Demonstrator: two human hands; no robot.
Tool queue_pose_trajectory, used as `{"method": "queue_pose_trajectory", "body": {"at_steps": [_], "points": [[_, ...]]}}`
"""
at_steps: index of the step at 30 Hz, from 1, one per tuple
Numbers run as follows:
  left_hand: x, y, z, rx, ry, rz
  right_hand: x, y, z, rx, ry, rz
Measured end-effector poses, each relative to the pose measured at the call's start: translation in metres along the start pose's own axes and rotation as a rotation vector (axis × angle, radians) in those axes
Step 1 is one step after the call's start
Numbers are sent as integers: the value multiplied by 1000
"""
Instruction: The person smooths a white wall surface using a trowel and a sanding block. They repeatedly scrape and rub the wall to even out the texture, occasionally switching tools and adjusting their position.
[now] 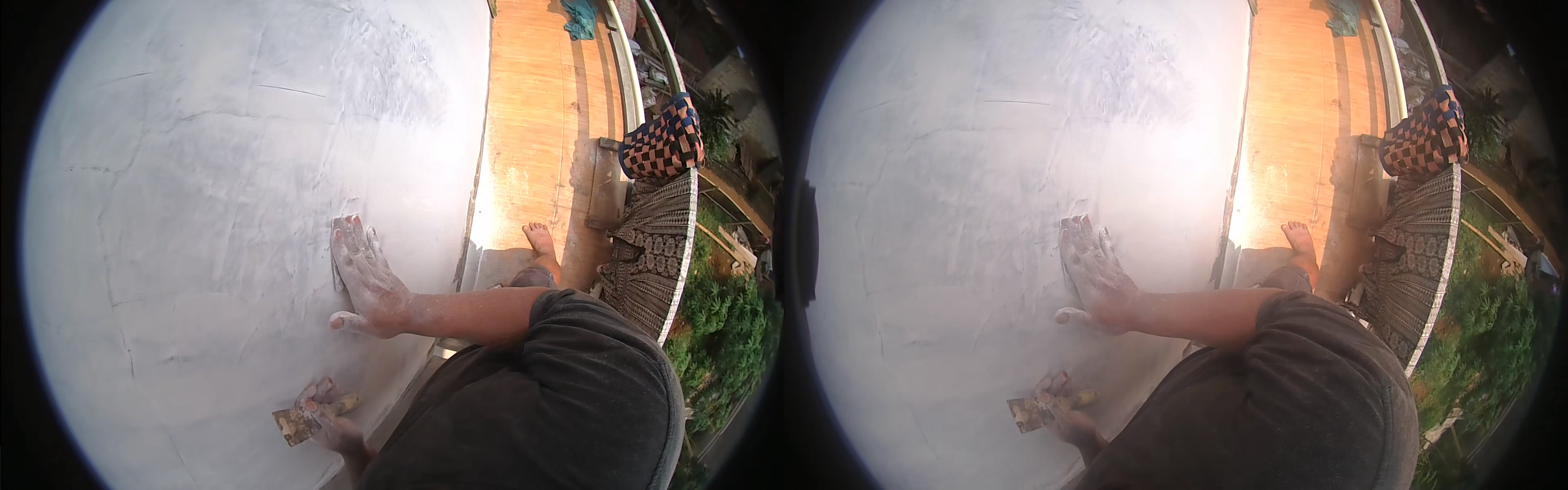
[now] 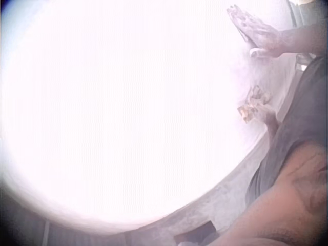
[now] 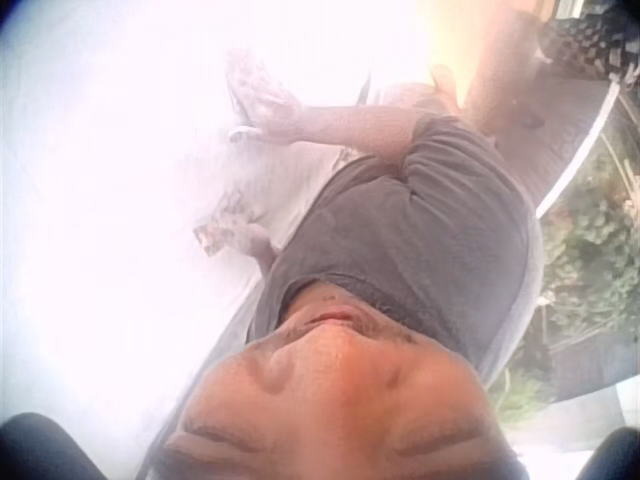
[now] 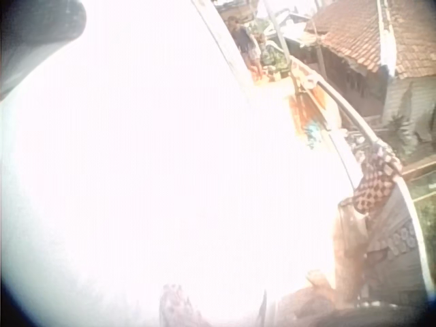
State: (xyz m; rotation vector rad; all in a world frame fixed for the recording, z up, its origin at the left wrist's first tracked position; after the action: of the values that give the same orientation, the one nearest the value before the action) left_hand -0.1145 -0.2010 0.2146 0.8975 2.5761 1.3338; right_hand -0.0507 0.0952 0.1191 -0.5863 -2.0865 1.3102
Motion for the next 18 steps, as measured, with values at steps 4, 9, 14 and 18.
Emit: {"method": "queue_pose_trajectory", "body": {"at_steps": [4, 9, 14, 18], "points": [[-3, 12, 4, 304, -50, 175, 75, 29, -109, 106, 355, 57], [0, 2, 5, -12, -55, 44, 58, 10, -84, 21, 344, 46], [3, 4, 10, -152, -67, 56, 19, 8, -17, -114, -33, 31], [1, 3, 8, -116, -77, 55, 91, 42, -124, 241, 455, 137]]}}
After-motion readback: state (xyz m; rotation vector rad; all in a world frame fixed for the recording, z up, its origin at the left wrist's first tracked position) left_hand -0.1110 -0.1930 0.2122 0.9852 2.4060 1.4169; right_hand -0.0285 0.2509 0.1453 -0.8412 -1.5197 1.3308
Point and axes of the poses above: each hand's wrist, its own x-axis towards the middle knuckle, its own z-axis out of the palm, y = z × x, the point moved 8 cm from there along x, towards the middle knuckle, and after that the axes turned 7 degrees about -y, right-handed, at the moved point
